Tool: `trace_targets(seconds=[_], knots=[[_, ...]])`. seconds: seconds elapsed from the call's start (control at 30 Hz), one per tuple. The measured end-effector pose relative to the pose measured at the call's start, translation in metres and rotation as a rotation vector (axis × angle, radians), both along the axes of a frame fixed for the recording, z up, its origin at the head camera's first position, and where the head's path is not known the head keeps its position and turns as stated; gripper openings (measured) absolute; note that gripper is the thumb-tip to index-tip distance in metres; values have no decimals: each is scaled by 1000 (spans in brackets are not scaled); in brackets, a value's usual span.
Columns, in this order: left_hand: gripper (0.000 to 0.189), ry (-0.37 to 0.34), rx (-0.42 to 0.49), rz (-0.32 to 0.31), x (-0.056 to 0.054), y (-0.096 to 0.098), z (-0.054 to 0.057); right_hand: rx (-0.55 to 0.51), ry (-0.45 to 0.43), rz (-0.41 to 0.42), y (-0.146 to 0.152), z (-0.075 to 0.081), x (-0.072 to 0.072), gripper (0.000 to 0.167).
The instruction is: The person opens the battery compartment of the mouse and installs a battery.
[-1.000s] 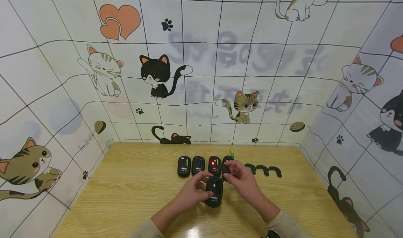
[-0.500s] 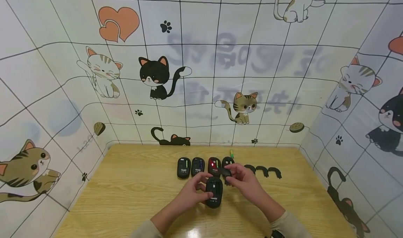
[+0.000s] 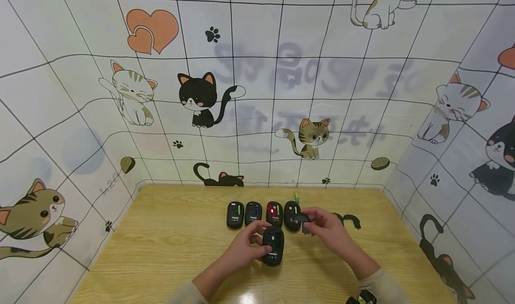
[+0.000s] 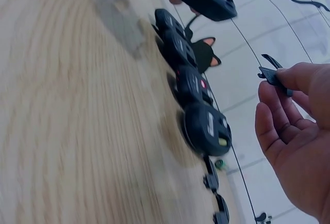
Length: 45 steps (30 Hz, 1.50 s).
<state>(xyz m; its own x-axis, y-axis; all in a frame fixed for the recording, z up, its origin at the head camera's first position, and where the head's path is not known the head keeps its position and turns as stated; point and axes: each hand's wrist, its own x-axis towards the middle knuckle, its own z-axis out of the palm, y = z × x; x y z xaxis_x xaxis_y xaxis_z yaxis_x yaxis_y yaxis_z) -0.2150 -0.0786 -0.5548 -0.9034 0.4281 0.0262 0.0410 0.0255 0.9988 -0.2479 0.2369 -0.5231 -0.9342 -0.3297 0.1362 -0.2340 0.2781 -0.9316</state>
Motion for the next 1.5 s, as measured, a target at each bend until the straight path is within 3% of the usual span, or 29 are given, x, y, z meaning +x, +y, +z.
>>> trace_targets(seconds=[0.27,0.5,0.97,1.27,1.5], knots=[[56,7,-5,5,0,0,0,43,-6,-78,24,3,-4,35],[55,1,-10,6,0,0,0,127,7,-160,43,-3,-11,34],[56,-4,-16,4,0,-2,2,182,57,-233,88,-9,-19,39],[56,-8,-1,2,0,-1,4,201,91,-281,118,-21,-29,38],[57,-9,2,-3,1,-2,5,270,124,-325,137,-26,-34,36]])
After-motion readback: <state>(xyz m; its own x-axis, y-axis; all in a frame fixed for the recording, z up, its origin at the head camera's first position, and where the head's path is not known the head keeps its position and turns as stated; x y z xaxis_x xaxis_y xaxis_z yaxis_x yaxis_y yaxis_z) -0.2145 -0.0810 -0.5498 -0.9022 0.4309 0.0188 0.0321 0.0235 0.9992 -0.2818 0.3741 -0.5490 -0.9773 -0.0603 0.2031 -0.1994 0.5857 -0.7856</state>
